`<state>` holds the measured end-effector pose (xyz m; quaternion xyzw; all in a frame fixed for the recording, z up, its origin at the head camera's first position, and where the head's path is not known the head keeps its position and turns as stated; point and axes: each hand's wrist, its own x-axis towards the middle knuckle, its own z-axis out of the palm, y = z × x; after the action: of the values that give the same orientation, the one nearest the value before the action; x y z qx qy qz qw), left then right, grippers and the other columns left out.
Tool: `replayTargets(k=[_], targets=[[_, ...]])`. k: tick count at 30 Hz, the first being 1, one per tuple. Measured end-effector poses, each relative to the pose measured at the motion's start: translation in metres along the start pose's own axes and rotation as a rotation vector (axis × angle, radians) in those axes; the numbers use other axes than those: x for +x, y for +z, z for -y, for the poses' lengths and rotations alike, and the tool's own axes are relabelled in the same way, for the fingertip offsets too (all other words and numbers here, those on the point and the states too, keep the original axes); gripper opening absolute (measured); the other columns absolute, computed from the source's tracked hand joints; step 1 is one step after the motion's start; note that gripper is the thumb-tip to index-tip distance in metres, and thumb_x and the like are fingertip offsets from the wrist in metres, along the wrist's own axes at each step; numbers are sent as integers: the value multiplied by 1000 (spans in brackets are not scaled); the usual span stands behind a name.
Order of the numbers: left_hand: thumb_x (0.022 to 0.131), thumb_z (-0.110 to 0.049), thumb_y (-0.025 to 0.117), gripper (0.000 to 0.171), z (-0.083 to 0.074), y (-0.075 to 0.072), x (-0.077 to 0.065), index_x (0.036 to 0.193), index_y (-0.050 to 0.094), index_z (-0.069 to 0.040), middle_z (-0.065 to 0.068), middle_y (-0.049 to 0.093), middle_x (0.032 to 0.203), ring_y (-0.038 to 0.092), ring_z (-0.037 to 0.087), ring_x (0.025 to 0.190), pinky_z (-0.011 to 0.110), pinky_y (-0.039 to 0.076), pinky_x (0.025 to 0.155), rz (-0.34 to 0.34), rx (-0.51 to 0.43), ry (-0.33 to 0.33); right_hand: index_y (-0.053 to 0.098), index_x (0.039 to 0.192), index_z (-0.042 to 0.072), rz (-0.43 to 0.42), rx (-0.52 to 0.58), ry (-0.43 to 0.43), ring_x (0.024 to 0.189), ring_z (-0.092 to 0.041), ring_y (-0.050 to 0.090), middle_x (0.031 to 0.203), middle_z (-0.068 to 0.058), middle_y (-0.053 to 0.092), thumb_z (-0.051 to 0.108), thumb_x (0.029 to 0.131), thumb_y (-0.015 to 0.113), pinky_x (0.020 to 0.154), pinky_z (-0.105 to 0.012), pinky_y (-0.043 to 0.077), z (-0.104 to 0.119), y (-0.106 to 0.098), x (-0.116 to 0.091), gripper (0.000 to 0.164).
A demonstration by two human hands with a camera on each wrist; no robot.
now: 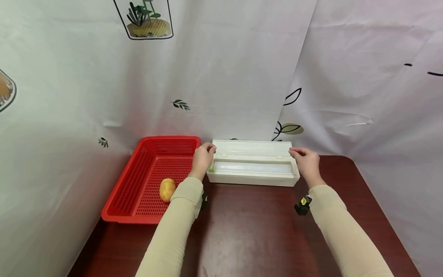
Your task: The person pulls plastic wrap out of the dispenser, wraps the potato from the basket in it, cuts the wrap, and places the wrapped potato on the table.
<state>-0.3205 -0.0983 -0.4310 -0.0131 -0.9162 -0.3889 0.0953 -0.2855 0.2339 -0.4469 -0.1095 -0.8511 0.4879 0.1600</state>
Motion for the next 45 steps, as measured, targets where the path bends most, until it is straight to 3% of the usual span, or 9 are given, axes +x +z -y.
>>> replayTargets(k=[9,17,20,23,28,32,33,40,45], targets=[[94,-20,55,18,-4,-6,-2,99,66,-7,6,67,89,57,21,79,34,46,72,-28,-61,-1,71,96,-1,-44,100,-30,67,-8,61,91,-11,69,16,85,68,62,-18,49,8,-4,-2,20],[91,-15,59,15,-8,-7,-27,97,68,-4,9,68,88,59,21,80,33,46,70,-137,-266,-2,72,95,2,-93,151,-21,76,-9,59,88,-4,68,23,83,70,62,-15,45,9,-8,-15,24],[89,-12,62,13,-7,-5,-36,95,69,-3,10,68,86,60,21,77,31,46,66,-197,-298,18,74,94,6,-115,231,-14,84,-12,59,94,-8,69,23,80,73,68,-21,47,-10,-5,-10,22],[88,-11,63,12,-7,-4,-41,94,70,-2,10,68,84,58,20,74,29,44,64,-235,-307,26,75,94,14,-145,284,-70,87,-10,60,95,-1,69,30,77,75,66,-18,47,-70,8,17,23],[88,-11,63,12,-10,-7,-42,92,70,-2,10,68,83,58,21,72,30,44,63,-258,-304,44,75,93,16,-164,327,-153,81,-6,62,89,3,70,30,79,74,64,-14,47,-98,14,30,20],[88,-13,63,13,-12,-10,-41,93,70,-3,9,68,85,58,19,74,30,44,64,-256,-295,49,75,91,9,-128,430,-123,77,-13,63,88,-4,70,18,79,75,63,-17,48,-63,3,12,15],[88,-14,63,14,-13,-11,-41,94,70,-4,9,68,85,58,20,75,30,44,64,-254,-294,45,75,92,10,-146,411,-124,76,-12,63,88,-4,70,20,78,76,61,-16,47,-68,6,15,17],[87,-12,64,13,-18,-17,-39,93,70,-3,10,68,83,59,20,74,29,45,65,-281,-311,74,73,94,5,-177,239,-145,73,-8,60,86,-3,69,20,84,69,59,-14,44,14,-16,-24,18],[87,-11,64,12,-22,-21,-39,92,70,-2,10,68,81,60,19,73,28,46,64,-292,-330,89,71,96,0,-202,229,-156,73,-5,60,86,-1,70,13,85,67,60,-13,43,28,-20,-29,18]])
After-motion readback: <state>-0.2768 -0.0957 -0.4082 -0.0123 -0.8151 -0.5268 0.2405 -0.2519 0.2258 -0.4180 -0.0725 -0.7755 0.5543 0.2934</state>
